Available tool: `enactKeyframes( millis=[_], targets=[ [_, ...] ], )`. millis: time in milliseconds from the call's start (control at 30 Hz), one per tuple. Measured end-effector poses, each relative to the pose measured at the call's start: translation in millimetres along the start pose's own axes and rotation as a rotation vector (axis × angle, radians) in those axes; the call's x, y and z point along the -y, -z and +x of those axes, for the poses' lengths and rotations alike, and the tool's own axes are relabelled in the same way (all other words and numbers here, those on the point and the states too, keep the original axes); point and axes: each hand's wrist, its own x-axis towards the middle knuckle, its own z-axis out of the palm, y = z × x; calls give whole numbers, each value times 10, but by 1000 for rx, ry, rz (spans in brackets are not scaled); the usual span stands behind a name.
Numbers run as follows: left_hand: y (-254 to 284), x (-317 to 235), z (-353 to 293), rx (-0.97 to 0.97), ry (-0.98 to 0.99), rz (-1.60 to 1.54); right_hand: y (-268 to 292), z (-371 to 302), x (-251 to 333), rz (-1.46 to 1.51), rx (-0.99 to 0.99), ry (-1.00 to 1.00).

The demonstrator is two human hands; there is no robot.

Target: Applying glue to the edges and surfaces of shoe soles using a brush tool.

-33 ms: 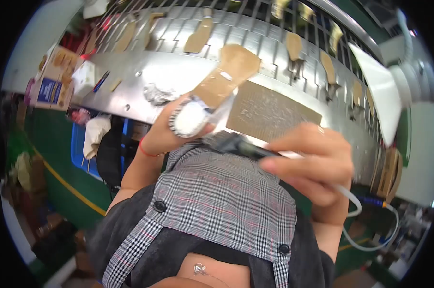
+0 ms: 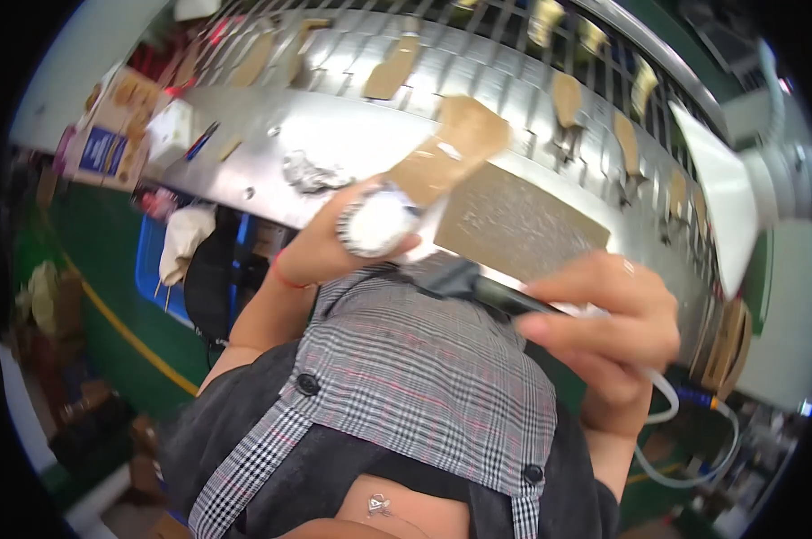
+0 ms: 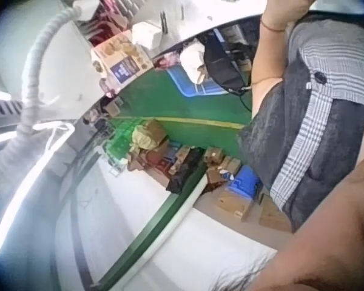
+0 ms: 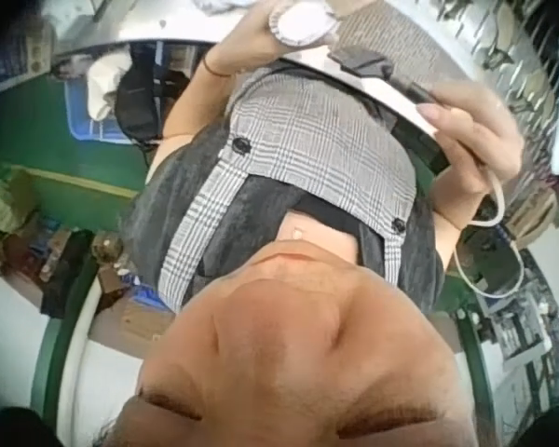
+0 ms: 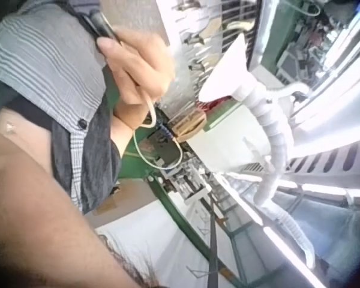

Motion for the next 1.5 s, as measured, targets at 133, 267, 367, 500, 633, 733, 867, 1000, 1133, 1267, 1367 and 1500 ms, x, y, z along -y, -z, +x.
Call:
enactKeyframes(
  millis=[133, 267, 367, 500, 633, 733, 867, 1000, 1133, 1267, 1367, 1500],
  targets=[
    [-132, 252, 142, 79, -49, -283, -234, -29, -242, -59, -207, -20],
    [-207, 415, 311, 26, -3, -377, -80, -236, -414, 145, 101, -16],
    [-220, 708, 677, -34, 16, -358, -169, -652, -651, 182, -297, -44],
    [-276, 1243, 1464, -127, 11, -232, -708, -1171, -1084, -141, -566, -596],
    [-306, 1666, 2104, -247, 75, -162, -1154, -1641, -1391, -414, -571, -613],
    [-321, 2200, 2205, -262, 240, 67, -1280, -1859, -1479, -679, -408, -623],
    [-209, 2495, 1877, -309, 323, 671, -1319, -1961, -1679, -799, -398, -554],
    [20, 2417, 1844, -216, 364, 604, -1331, -1846, -1663, -826, -358, -526],
    [488, 2361, 1828, -345, 325, 716, -1365, -1904, -1700, -809, -389, -605],
    [1151, 2771, 1793, -715, 547, 1011, -1357, -1827, -1662, -802, -366, -589],
    [1383, 2959, 1814, -779, 722, 945, -1359, -1847, -1698, -801, -371, -601],
    [1345, 2701, 1795, -669, 815, 794, -1368, -1873, -1722, -817, -358, -631]
  ],
)
